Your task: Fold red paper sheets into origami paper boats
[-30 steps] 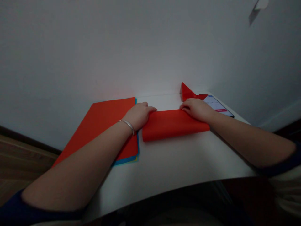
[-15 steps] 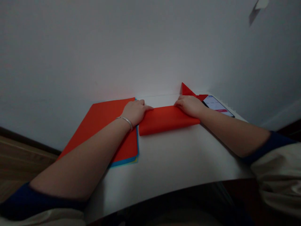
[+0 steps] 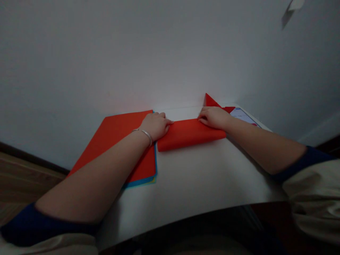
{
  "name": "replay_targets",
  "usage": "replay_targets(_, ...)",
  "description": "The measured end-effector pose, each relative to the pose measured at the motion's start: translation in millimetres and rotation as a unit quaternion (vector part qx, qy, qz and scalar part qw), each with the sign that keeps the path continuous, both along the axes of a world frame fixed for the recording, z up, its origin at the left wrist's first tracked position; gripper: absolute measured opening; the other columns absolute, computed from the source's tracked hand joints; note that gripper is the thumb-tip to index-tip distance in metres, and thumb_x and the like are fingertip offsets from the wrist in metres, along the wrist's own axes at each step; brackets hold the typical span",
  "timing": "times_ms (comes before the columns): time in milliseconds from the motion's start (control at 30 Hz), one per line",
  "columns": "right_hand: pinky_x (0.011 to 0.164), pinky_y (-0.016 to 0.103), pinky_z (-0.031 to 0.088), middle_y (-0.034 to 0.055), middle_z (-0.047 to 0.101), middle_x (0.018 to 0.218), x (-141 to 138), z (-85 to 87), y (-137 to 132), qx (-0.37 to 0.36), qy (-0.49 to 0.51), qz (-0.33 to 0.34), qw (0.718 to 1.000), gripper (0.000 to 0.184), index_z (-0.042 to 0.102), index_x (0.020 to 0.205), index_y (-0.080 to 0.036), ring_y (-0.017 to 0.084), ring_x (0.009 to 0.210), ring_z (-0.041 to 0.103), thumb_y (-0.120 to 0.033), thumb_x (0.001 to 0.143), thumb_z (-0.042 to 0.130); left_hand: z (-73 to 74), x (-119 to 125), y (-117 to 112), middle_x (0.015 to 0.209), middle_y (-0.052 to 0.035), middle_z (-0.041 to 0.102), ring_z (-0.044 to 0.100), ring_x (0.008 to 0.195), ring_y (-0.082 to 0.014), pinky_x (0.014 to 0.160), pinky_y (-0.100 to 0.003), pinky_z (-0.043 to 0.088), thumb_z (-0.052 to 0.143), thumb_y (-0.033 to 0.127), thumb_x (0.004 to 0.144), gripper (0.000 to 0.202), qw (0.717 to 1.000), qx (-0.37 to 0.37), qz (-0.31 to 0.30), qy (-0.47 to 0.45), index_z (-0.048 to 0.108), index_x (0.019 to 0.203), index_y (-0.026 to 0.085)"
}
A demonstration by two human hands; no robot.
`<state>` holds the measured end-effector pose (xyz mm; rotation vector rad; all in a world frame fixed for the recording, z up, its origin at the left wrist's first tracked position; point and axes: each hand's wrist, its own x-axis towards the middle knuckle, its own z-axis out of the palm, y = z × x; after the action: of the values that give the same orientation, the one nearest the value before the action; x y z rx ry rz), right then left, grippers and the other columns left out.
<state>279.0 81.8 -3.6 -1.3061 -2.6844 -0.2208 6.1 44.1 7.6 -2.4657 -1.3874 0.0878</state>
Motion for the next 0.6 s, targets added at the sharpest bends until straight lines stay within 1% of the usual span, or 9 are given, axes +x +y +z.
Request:
replay_targets(100, 0.081, 0.033, 0.046, 0.0103, 0.071, 0.102, 1, 0.5, 1, -0.015, 0.005, -0.006, 1.000, 0.034, 0.076, 0.101, -0.016, 0.023, 0.093, 0.063, -0.039, 0.091, 0.054, 3.6, 5, -5, 0.111, -0.0122, 0.066, 0.061, 0.100, -0.0278, 0.083, -0.035, 0.042, 0.043, 0.044, 0.097, 0.041, 1.000, -0.014, 0.013, -0.003, 0.068, 0.126, 0.028)
replay_targets(200, 0.079, 0.035, 0.047, 0.0111, 0.071, 0.104, -1, 1.9, -1, -0.025, 0.011, -0.031, 0.999, 0.042, 0.075, 0.100, -0.016, 0.025, 0.093, 0.064, -0.052, 0.085, 0.060, 4.5, 7, -7, 0.115, -0.0137, 0.065, 0.060, 0.103, -0.0301, 0.085, -0.037, 0.041, 0.045, 0.059, 0.093, 0.052, 0.999, -0.020, 0.030, -0.017, 0.068, 0.125, 0.026)
replay_targets(333, 0.071, 0.035, 0.047, 0.0114, 0.070, 0.109, -5, 5.7, -6, -0.027, -0.001, -0.053, 0.998, 0.053, 0.075, 0.101, -0.017, 0.027, 0.093, 0.064, -0.064, 0.077, 0.064, 3.3, 9, -8, 0.116, -0.0141, 0.065, 0.058, 0.106, -0.0310, 0.089, -0.039, 0.039, 0.045, 0.071, 0.087, 0.063, 0.998, -0.021, 0.050, -0.027, 0.069, 0.123, 0.027)
replay_targets(400, 0.067, 0.034, 0.046, 0.0111, 0.070, 0.111, -7, 7.9, -9, -0.024, -0.016, -0.061, 0.998, 0.058, 0.074, 0.103, -0.019, 0.027, 0.094, 0.064, -0.068, 0.074, 0.064, 2.8, 9, -8, 0.117, -0.0145, 0.065, 0.058, 0.108, -0.0317, 0.092, -0.041, 0.038, 0.045, 0.074, 0.084, 0.066, 0.998, -0.023, 0.058, -0.030, 0.068, 0.124, 0.026)
replay_targets(467, 0.066, 0.034, 0.045, 0.0113, 0.070, 0.111, -8, 9.3, -9, -0.020, -0.029, -0.061, 0.998, 0.060, 0.074, 0.103, -0.019, 0.029, 0.095, 0.063, -0.070, 0.073, 0.064, 2.5, 9, -9, 0.119, -0.0152, 0.065, 0.057, 0.110, -0.0329, 0.094, -0.043, 0.038, 0.046, 0.075, 0.083, 0.068, 0.997, -0.025, 0.063, -0.034, 0.068, 0.124, 0.025)
replay_targets(533, 0.073, 0.036, 0.046, 0.0124, 0.070, 0.110, -9, 9.2, -7, -0.007, -0.034, -0.037, 0.999, 0.058, 0.075, 0.100, -0.018, 0.030, 0.099, 0.061, -0.068, 0.073, 0.066, 1.9, 10, -10, 0.125, -0.0150, 0.063, 0.055, 0.115, -0.0338, 0.097, -0.044, 0.038, 0.048, 0.072, 0.085, 0.065, 0.998, -0.026, 0.050, -0.037, 0.069, 0.122, 0.023)
replay_targets(600, 0.083, 0.037, 0.045, 0.0133, 0.069, 0.110, -9, 8.1, -5, -0.008, -0.021, 0.011, 1.000, 0.051, 0.076, 0.099, -0.017, 0.029, 0.102, 0.059, -0.062, 0.074, 0.069, 0.6, 11, -10, 0.136, -0.0148, 0.058, 0.051, 0.123, -0.0334, 0.102, -0.043, 0.036, 0.050, 0.063, 0.089, 0.058, 0.999, -0.027, 0.019, -0.036, 0.067, 0.123, 0.019)
